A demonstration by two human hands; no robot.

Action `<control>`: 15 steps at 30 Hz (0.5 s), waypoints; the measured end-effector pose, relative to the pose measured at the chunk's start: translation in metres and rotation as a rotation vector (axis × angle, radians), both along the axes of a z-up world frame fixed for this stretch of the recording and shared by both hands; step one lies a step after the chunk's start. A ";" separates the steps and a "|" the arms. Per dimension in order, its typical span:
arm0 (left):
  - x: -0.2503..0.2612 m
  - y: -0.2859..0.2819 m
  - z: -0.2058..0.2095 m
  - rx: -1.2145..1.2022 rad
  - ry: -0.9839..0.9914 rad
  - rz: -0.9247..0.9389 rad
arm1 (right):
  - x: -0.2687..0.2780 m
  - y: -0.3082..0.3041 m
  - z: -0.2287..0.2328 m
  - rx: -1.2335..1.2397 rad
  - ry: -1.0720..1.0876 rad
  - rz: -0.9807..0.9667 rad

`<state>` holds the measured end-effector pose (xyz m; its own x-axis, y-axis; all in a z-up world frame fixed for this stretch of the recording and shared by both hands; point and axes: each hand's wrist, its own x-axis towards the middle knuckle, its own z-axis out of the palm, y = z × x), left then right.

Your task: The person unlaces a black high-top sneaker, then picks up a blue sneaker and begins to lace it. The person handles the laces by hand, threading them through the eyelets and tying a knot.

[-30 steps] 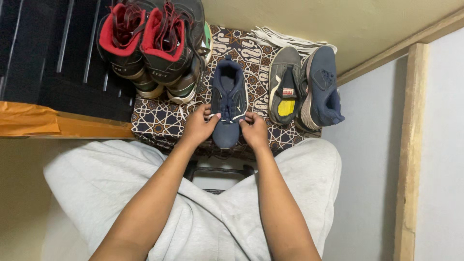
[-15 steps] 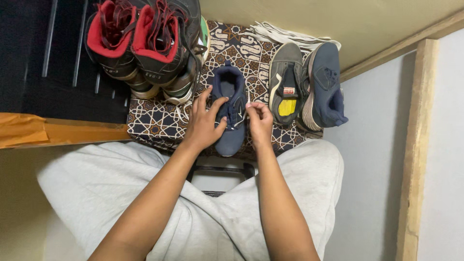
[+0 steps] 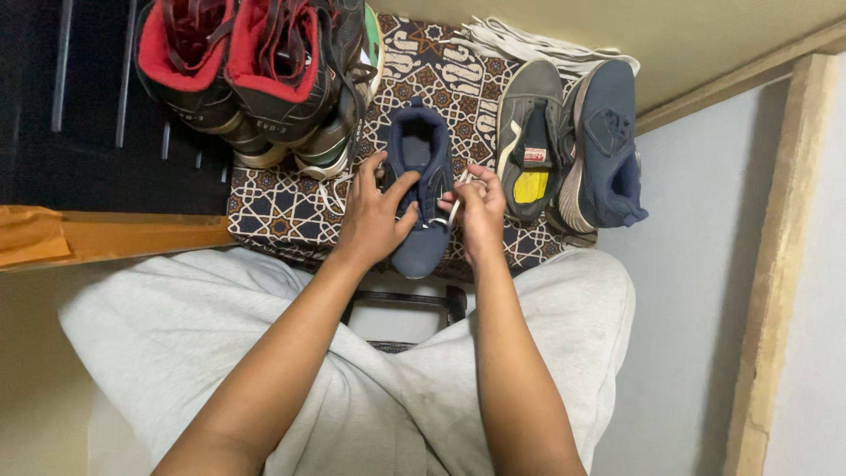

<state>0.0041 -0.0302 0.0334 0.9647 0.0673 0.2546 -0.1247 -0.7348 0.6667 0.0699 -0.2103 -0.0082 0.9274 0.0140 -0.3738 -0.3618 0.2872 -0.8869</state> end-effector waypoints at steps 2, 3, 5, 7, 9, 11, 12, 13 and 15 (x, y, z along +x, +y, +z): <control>0.000 -0.001 -0.003 -0.013 0.014 -0.005 | 0.002 0.002 0.016 0.056 -0.123 -0.076; 0.000 -0.001 -0.005 -0.017 0.039 -0.005 | 0.000 0.002 0.027 -0.029 -0.200 -0.064; -0.002 -0.002 -0.009 0.023 0.030 -0.019 | -0.011 -0.002 0.049 -0.202 -0.350 -0.045; -0.003 -0.004 -0.014 0.112 -0.042 -0.039 | -0.016 -0.002 0.069 -0.188 -0.411 -0.028; -0.005 -0.006 -0.016 0.137 -0.035 -0.040 | -0.020 -0.002 0.085 -0.169 -0.458 -0.011; -0.007 -0.007 -0.017 0.147 -0.015 -0.047 | -0.025 -0.003 0.094 -0.147 -0.489 0.001; -0.008 -0.006 -0.016 0.144 0.004 -0.054 | -0.024 -0.004 0.096 -0.085 -0.460 0.009; -0.009 -0.006 -0.014 0.141 0.022 -0.061 | -0.022 -0.006 0.097 -0.022 -0.431 0.017; -0.011 -0.009 -0.009 0.162 0.010 -0.052 | -0.019 -0.012 0.097 0.121 -0.303 0.061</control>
